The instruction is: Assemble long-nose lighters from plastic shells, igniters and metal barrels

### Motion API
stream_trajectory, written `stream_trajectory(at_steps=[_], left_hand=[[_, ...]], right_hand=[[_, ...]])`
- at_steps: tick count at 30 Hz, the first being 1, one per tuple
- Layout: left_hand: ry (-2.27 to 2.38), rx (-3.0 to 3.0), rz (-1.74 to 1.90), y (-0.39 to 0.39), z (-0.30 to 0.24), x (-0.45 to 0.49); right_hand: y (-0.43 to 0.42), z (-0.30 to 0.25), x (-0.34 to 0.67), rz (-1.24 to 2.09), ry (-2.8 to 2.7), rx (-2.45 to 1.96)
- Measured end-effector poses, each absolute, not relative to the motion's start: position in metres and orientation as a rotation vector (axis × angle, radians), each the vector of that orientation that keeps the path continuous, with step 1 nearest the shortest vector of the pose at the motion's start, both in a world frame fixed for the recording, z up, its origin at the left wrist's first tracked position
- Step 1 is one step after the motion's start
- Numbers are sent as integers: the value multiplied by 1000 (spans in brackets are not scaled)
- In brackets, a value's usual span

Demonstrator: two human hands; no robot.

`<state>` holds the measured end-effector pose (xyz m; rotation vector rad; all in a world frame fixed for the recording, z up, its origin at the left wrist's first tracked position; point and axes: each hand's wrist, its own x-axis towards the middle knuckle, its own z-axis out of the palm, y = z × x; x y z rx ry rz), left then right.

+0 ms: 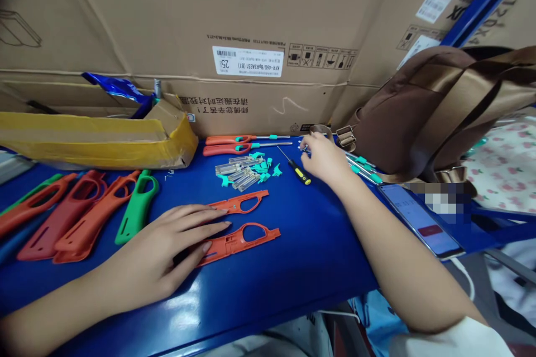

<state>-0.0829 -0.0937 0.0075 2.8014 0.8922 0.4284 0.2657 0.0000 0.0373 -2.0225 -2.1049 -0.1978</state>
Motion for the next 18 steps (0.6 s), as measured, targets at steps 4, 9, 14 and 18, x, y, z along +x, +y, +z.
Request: stream_trajectory(at_steps=[4,9,14,18], left_hand=[[910,2805,476,-91,4,-85],[912,2785,553,-88,0,-86],[930,2750,591,-86,-1,-84],[937,2751,579,-86,-1,-85]], right_hand=[[13,42,304,-162,-1875,-2303],[11,53,342,-133,-1660,-2490],[11,54,353,-55,-1648,-2503],[11,52,348,-57,-1624,-2531]])
